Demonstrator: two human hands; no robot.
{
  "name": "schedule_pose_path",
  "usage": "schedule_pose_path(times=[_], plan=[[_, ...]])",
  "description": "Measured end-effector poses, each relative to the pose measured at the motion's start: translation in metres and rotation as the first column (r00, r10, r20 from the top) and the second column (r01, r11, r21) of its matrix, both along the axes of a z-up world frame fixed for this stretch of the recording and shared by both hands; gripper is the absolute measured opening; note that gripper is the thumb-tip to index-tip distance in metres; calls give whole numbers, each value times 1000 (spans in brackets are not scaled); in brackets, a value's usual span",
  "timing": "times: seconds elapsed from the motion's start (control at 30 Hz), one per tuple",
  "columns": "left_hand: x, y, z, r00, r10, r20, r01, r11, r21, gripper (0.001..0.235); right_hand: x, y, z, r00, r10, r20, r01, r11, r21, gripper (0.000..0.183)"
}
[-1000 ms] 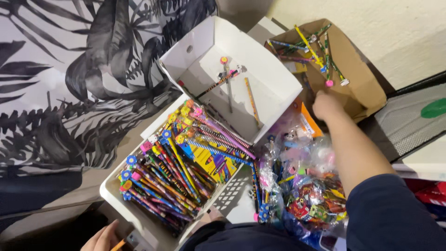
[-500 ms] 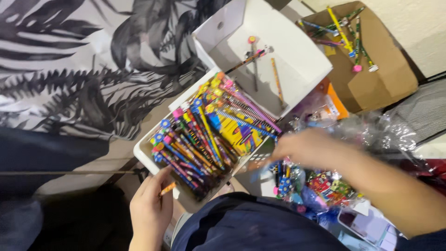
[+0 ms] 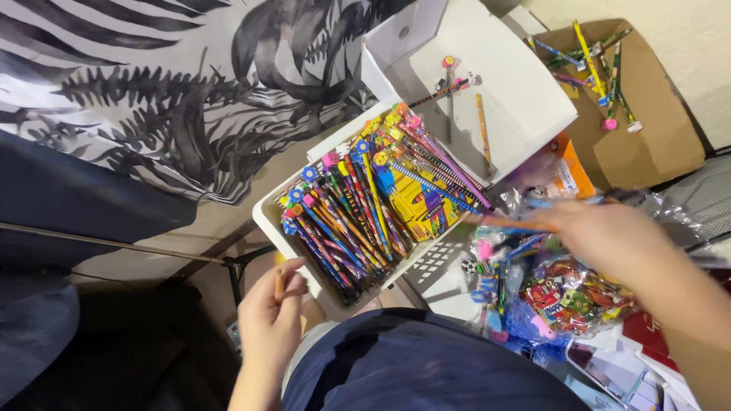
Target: The person sorts colorful pencils from a white box into a white plastic basket. They pick up pencils, sometimes in small groups, and place them into the basket, occasionally adjusting the arrangement of pencils already inside.
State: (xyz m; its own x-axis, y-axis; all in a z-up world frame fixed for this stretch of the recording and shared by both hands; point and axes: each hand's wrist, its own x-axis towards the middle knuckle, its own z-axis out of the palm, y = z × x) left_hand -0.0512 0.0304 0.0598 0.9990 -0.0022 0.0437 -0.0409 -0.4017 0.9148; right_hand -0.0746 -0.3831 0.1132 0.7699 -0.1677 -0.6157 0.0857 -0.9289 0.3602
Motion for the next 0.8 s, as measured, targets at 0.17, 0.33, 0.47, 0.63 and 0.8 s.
schedule_pose_path(times=[0.17, 0.33, 0.47, 0.63, 0.8], plan=[[11, -30, -15, 946, -145, -289, -13, 875, -483, 26, 2, 5, 7, 880, -417, 227, 246, 809, 534, 29], [22, -66, 11, 908, -238, -344, 12, 837, -547, 24, 22, 52, -34, 787, -616, -26, 374, 443, 815, 25], [25, -69, -23, 973, -122, -194, -59, 685, -726, 26, 46, 94, -83, 732, -623, -276, 227, -159, 961, 13], [27, -24, -42, 968, 8, -249, -187, 687, -702, 25, 92, 163, -81, 599, -728, -335, 242, -234, 942, 23], [18, 8, -51, 928, 121, -353, -338, 671, -660, 22, 105, 194, -101, 509, -795, -329, 283, -206, 937, 21]])
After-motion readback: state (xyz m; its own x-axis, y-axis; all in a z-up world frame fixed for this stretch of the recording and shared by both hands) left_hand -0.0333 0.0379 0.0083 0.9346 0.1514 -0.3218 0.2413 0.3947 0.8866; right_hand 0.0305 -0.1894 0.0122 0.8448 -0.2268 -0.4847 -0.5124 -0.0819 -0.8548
